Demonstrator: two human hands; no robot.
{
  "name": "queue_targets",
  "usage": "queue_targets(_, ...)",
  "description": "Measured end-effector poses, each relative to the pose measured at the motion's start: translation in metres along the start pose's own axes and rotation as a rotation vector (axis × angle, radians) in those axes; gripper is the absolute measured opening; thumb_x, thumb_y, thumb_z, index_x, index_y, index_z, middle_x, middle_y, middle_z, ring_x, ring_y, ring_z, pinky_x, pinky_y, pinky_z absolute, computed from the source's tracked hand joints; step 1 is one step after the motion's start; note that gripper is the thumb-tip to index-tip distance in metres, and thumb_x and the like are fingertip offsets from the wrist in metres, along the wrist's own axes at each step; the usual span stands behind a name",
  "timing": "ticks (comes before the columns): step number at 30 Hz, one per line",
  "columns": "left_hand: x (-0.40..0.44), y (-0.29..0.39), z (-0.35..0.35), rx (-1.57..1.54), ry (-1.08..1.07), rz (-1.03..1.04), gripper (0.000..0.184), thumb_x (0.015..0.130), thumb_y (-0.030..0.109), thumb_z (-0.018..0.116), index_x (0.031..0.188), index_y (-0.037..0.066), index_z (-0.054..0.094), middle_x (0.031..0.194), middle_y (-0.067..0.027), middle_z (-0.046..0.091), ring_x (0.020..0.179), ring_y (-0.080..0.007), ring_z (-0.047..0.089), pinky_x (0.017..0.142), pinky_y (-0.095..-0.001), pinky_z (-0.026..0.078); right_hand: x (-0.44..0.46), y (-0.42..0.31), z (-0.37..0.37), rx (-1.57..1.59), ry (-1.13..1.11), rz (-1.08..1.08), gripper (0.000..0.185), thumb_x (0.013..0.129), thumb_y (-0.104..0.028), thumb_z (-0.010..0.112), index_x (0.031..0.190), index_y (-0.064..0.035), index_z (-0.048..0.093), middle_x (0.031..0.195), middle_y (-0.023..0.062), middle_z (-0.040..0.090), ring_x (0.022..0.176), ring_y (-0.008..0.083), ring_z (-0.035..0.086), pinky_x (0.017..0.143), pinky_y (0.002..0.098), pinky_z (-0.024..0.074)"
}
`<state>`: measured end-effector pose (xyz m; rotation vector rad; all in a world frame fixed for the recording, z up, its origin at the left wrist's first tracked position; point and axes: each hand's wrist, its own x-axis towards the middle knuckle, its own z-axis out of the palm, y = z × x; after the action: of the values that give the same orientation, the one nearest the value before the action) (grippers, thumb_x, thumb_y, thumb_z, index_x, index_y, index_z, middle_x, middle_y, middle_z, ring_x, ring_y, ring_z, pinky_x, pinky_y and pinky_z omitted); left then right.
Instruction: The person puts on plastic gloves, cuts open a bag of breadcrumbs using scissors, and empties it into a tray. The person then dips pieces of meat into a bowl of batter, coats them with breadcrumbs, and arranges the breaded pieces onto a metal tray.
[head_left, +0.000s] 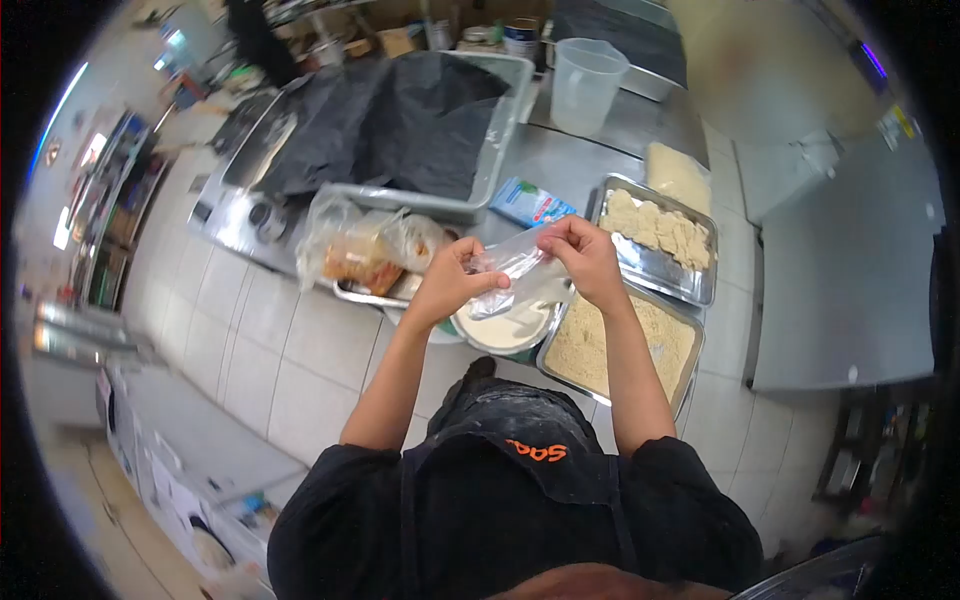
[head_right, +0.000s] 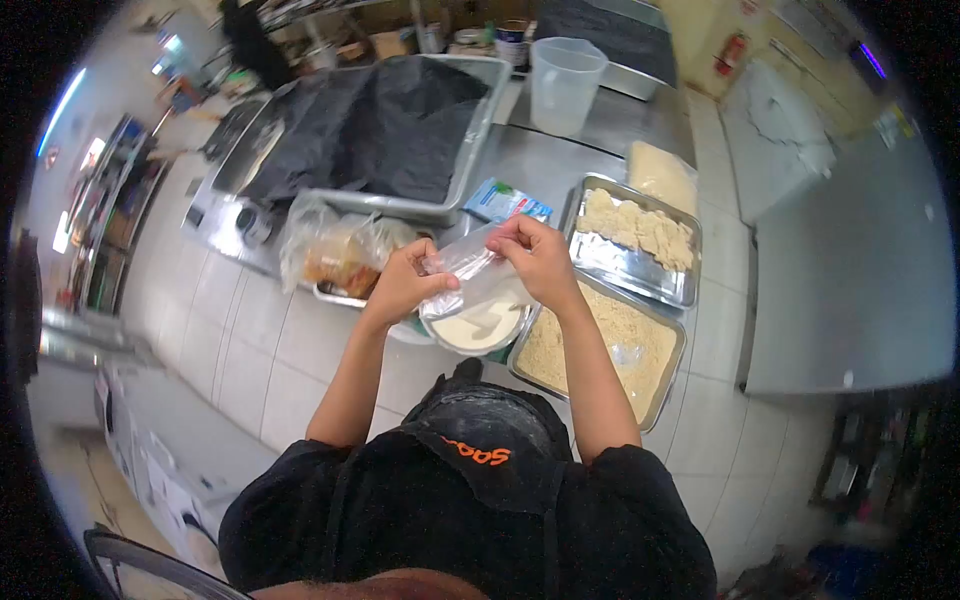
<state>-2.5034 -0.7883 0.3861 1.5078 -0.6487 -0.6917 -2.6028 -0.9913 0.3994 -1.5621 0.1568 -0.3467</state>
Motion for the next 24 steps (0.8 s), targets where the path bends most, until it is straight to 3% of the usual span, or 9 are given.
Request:
queue_targets(1, -0.016, 0.000, 0.004, 0.122, 0.067, -0.016, 0.027, 0.078, 0.015, 0.078, 0.078, 0.006, 0.052, 0.071, 0.0008, 0.060, 0.062, -0.0058, 0.053, 0.055, -0.0211, 0.042, -0.007, -0.001, 0.001, 0.009, -0.049, -0.002, 0.004, 0.087, -0.003, 0.061, 0.087, 0.0012, 0.063, 0.079, 0.0042, 0.066, 0.071, 0.0081, 0.060, 0.068, 0.0233, 0.0473)
queue_targets(2, -0.033, -0.006, 0.005, -0.097, 0.063, -0.068, 0.021, 0.082, 0.014, 0.074, 0.086, 0.005, 0.056, 0.073, 0.0017, 0.059, 0.062, -0.0056, 0.052, 0.054, -0.0208, 0.042, -0.013, -0.004, 0.003, -0.059, -0.110, 0.000, 0.006, 0.088, -0.004, 0.061, 0.086, 0.0013, 0.064, 0.078, 0.0037, 0.066, 0.070, 0.0075, 0.058, 0.067, 0.0229, 0.0461)
queue_targets(5, -0.084, 0.010, 0.023, -0.126, 0.213, 0.048, 0.018, 0.085, 0.013, 0.070, 0.097, 0.003, 0.060, 0.077, 0.0013, 0.060, 0.066, -0.0053, 0.053, 0.056, -0.0201, 0.042, -0.037, -0.012, 0.019, -0.050, -0.270, -0.015, 0.012, 0.089, -0.007, 0.061, 0.084, 0.0021, 0.065, 0.075, 0.0026, 0.065, 0.070, 0.0064, 0.055, 0.065, 0.0222, 0.0429)
queue_targets(6, -0.102, 0.006, 0.027, -0.188, 0.242, -0.019, 0.020, 0.085, 0.012, 0.070, 0.102, 0.002, 0.063, 0.080, 0.0004, 0.061, 0.069, -0.0058, 0.054, 0.059, -0.0200, 0.043, -0.043, -0.008, 0.025, -0.064, -0.311, -0.064, 0.011, 0.089, -0.007, 0.061, 0.086, 0.0029, 0.065, 0.075, 0.0026, 0.065, 0.071, 0.0062, 0.056, 0.065, 0.0230, 0.0435)
queue_targets(9, -0.161, 0.008, 0.036, -0.103, 0.417, -0.113, 0.016, 0.085, 0.012, 0.070, 0.096, 0.003, 0.064, 0.079, 0.0000, 0.062, 0.068, -0.0065, 0.055, 0.059, -0.0205, 0.044, -0.059, 0.007, 0.049, 0.017, -0.441, -0.112, 0.010, 0.088, -0.006, 0.062, 0.089, 0.0029, 0.066, 0.077, 0.0023, 0.066, 0.075, 0.0071, 0.057, 0.067, 0.0232, 0.0452)
queue_targets(12, -0.223, 0.005, 0.042, -0.122, 0.645, -0.122, 0.014, 0.084, 0.014, 0.072, 0.091, 0.004, 0.065, 0.075, 0.0026, 0.060, 0.062, -0.0043, 0.051, 0.053, -0.0192, 0.039, -0.084, 0.007, 0.080, 0.267, -0.397, -0.042, 0.006, 0.087, -0.003, 0.062, 0.088, 0.0013, 0.065, 0.080, 0.0022, 0.066, 0.073, 0.0086, 0.060, 0.069, 0.0220, 0.0483)
queue_targets(15, -0.278, 0.009, 0.043, -0.094, 0.838, -0.124, 0.013, 0.085, 0.016, 0.071, 0.088, 0.006, 0.064, 0.072, 0.0056, 0.057, 0.058, -0.0022, 0.047, 0.051, -0.0177, 0.035, -0.103, -0.004, 0.098, 0.169, -0.464, 0.019, 0.007, 0.088, -0.003, 0.061, 0.089, 0.0033, 0.064, 0.084, 0.0047, 0.066, 0.075, 0.0097, 0.062, 0.069, 0.0234, 0.0496)
queue_targets(21, -0.375, 0.006, 0.045, 0.413, 1.117, -0.162, 0.014, 0.088, 0.016, 0.067, 0.092, 0.003, 0.069, 0.090, -0.0010, 0.064, 0.082, -0.0094, 0.059, 0.068, -0.0228, 0.047, -0.142, -0.014, 0.157, 0.365, -0.709, 0.006, 0.009, 0.092, 0.000, 0.052, 0.094, 0.0023, 0.060, 0.076, 0.0054, 0.067, 0.072, 0.0124, 0.063, 0.066, 0.0264, 0.0512)
queue_targets(24, -0.415, 0.015, 0.038, 0.471, 1.120, -0.176, 0.016, 0.088, 0.017, 0.066, 0.097, 0.005, 0.071, 0.105, -0.0057, 0.065, 0.097, -0.0132, 0.059, 0.078, -0.0273, 0.049, -0.159, -0.018, 0.189, 0.045, -1.044, -0.180, 0.008, 0.090, -0.001, 0.055, 0.090, 0.0050, 0.061, 0.074, 0.0081, 0.066, 0.067, 0.0134, 0.062, 0.064, 0.0264, 0.0499)
